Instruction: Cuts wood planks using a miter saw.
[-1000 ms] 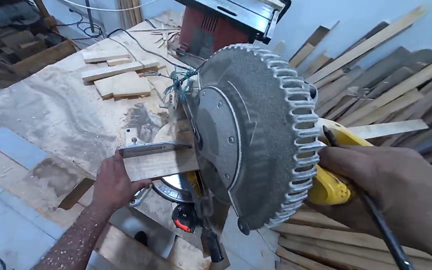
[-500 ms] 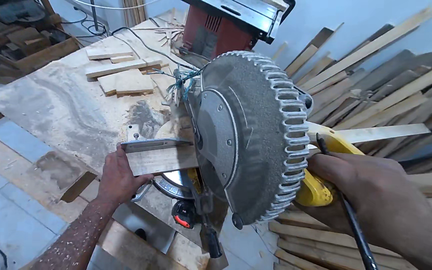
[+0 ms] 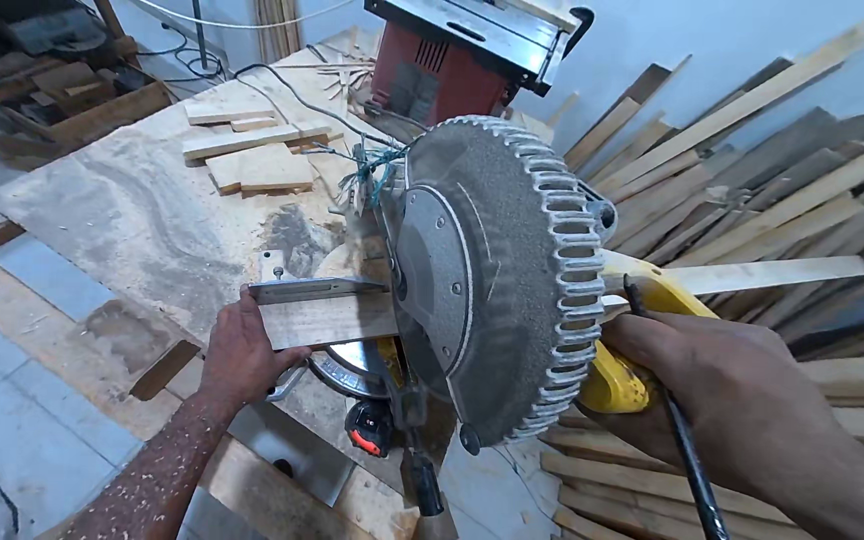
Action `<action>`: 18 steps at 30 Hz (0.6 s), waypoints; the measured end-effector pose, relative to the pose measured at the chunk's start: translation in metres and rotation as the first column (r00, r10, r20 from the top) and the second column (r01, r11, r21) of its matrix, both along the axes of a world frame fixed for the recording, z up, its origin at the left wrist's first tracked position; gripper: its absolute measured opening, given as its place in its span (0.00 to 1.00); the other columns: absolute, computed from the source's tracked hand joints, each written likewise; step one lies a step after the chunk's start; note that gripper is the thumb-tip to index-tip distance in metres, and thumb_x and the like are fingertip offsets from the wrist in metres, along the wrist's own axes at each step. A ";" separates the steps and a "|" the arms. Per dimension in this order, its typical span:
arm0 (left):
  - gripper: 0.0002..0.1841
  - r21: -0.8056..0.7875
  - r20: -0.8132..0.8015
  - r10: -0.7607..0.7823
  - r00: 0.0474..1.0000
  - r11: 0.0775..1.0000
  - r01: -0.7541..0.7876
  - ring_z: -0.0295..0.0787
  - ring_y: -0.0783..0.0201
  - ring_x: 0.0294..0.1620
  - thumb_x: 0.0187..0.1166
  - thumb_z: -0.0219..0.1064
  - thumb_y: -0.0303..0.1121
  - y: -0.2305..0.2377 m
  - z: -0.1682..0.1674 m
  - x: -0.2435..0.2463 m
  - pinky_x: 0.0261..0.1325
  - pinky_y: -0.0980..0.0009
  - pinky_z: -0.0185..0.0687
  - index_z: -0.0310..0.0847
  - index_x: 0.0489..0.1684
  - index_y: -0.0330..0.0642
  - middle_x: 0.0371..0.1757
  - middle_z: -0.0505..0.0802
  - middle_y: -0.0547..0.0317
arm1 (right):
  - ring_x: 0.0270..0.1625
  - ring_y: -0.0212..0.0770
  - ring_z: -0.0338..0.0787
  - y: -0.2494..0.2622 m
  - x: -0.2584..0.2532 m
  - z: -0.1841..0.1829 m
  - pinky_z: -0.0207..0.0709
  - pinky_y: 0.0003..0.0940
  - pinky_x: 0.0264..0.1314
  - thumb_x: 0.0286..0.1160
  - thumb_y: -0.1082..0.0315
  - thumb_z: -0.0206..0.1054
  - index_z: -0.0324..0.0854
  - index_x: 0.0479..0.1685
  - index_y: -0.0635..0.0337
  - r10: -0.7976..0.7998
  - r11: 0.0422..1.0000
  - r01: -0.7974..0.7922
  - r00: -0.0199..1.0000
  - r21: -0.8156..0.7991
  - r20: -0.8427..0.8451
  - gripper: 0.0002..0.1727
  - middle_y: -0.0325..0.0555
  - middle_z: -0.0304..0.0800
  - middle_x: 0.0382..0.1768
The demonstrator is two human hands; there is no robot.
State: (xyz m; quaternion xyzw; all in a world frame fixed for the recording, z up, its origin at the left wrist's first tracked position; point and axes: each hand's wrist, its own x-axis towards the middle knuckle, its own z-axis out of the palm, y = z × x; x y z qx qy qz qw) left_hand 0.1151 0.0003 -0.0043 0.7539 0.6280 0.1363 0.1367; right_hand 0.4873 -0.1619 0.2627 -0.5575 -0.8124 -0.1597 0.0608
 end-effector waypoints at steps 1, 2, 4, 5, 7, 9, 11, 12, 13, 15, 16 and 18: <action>0.75 0.002 0.002 -0.004 1.000 1.000 0.004 0.78 0.32 0.72 0.46 0.80 0.76 0.000 0.000 0.000 0.71 0.38 0.78 0.45 0.90 0.26 0.70 0.80 0.28 | 0.16 0.38 0.76 0.000 0.000 0.000 0.62 0.39 0.13 0.55 0.44 0.66 0.75 0.23 0.46 0.003 1.000 -0.003 1.000 0.002 0.004 0.16 0.30 0.69 0.15; 0.75 0.008 0.005 -0.012 1.000 1.000 0.012 0.78 0.32 0.72 0.47 0.78 0.77 0.000 0.000 -0.001 0.71 0.38 0.78 0.46 0.89 0.26 0.70 0.80 0.28 | 0.16 0.38 0.76 0.000 0.000 0.000 0.62 0.39 0.13 0.54 0.44 0.66 0.75 0.24 0.46 0.008 1.000 -0.008 1.000 0.000 0.009 0.17 0.31 0.69 0.15; 0.75 0.013 0.001 -0.020 1.000 1.000 0.020 0.78 0.32 0.72 0.48 0.78 0.77 0.000 0.000 -0.002 0.71 0.38 0.77 0.46 0.89 0.25 0.70 0.80 0.28 | 0.16 0.38 0.76 0.000 0.001 -0.001 0.62 0.39 0.13 0.54 0.44 0.66 0.76 0.24 0.47 0.008 1.000 -0.008 1.000 0.002 0.012 0.17 0.31 0.69 0.15; 0.75 0.012 0.001 -0.018 1.000 1.000 0.018 0.78 0.32 0.72 0.47 0.78 0.77 0.000 0.000 -0.001 0.71 0.39 0.77 0.46 0.89 0.25 0.70 0.80 0.28 | 0.16 0.38 0.76 0.000 0.001 -0.001 0.62 0.40 0.13 0.54 0.44 0.66 0.76 0.24 0.47 0.005 1.000 -0.005 1.000 0.000 0.010 0.17 0.31 0.69 0.15; 0.75 0.009 -0.007 -0.012 1.000 1.000 0.012 0.79 0.32 0.72 0.47 0.78 0.77 0.000 0.000 0.000 0.71 0.39 0.77 0.45 0.90 0.25 0.70 0.80 0.28 | 0.16 0.38 0.76 0.000 0.000 -0.001 0.63 0.39 0.13 0.52 0.45 0.67 0.76 0.23 0.46 -0.001 1.000 0.001 1.000 0.000 0.012 0.16 0.31 0.69 0.15; 0.76 0.004 -0.019 -0.006 1.000 1.000 0.006 0.78 0.32 0.73 0.47 0.77 0.78 0.000 0.000 0.000 0.72 0.39 0.77 0.43 0.90 0.26 0.71 0.79 0.28 | 0.16 0.38 0.76 0.000 0.000 -0.001 0.63 0.39 0.13 0.51 0.45 0.67 0.75 0.23 0.46 -0.003 1.000 0.003 1.000 0.000 0.011 0.16 0.31 0.69 0.15; 0.76 0.009 -0.025 -0.008 1.000 1.000 0.009 0.79 0.32 0.72 0.47 0.77 0.78 0.000 0.000 0.000 0.72 0.40 0.77 0.44 0.90 0.24 0.70 0.80 0.28 | 0.16 0.39 0.76 0.000 0.000 -0.001 0.63 0.39 0.13 0.52 0.44 0.67 0.75 0.23 0.46 -0.001 1.000 0.001 1.000 0.003 0.011 0.17 0.31 0.69 0.15; 0.76 0.007 -0.024 -0.010 1.000 1.000 0.011 0.79 0.32 0.72 0.47 0.77 0.78 0.000 0.001 0.000 0.72 0.40 0.77 0.44 0.89 0.24 0.70 0.80 0.28 | 0.16 0.39 0.76 0.000 0.000 -0.001 0.63 0.39 0.13 0.52 0.44 0.67 0.75 0.23 0.46 -0.001 1.000 0.001 1.000 0.005 0.011 0.17 0.31 0.69 0.15; 0.76 0.009 -0.021 -0.013 1.000 1.000 0.013 0.79 0.32 0.72 0.47 0.78 0.78 0.000 0.001 0.000 0.72 0.40 0.77 0.44 0.89 0.24 0.70 0.80 0.28 | 0.16 0.38 0.76 0.000 0.000 -0.002 0.63 0.39 0.13 0.53 0.44 0.66 0.75 0.22 0.46 0.000 1.000 0.000 1.000 0.009 0.011 0.17 0.31 0.69 0.15; 0.76 0.018 -0.018 -0.014 1.000 1.000 0.014 0.79 0.32 0.72 0.47 0.78 0.78 0.000 0.000 0.000 0.72 0.40 0.77 0.45 0.89 0.24 0.70 0.80 0.28 | 0.16 0.38 0.75 0.000 0.000 -0.002 0.62 0.39 0.13 0.54 0.45 0.66 0.74 0.22 0.46 0.004 1.000 -0.004 1.000 0.012 0.009 0.16 0.31 0.68 0.14; 0.76 0.021 -0.018 -0.013 1.000 1.000 0.013 0.79 0.33 0.72 0.47 0.77 0.78 0.000 0.000 0.000 0.72 0.40 0.77 0.46 0.89 0.25 0.70 0.81 0.29 | 0.16 0.38 0.75 0.000 0.000 -0.002 0.61 0.39 0.13 0.54 0.45 0.65 0.74 0.21 0.47 0.005 1.000 -0.006 1.000 0.016 0.006 0.16 0.31 0.68 0.14; 0.75 0.023 -0.021 -0.013 1.000 1.000 0.013 0.78 0.33 0.73 0.47 0.77 0.78 0.000 0.000 0.000 0.71 0.40 0.77 0.45 0.89 0.25 0.70 0.81 0.29 | 0.16 0.38 0.75 0.000 0.000 -0.002 0.61 0.38 0.13 0.56 0.45 0.65 0.74 0.22 0.47 0.013 1.000 -0.013 1.000 0.018 0.002 0.16 0.31 0.68 0.14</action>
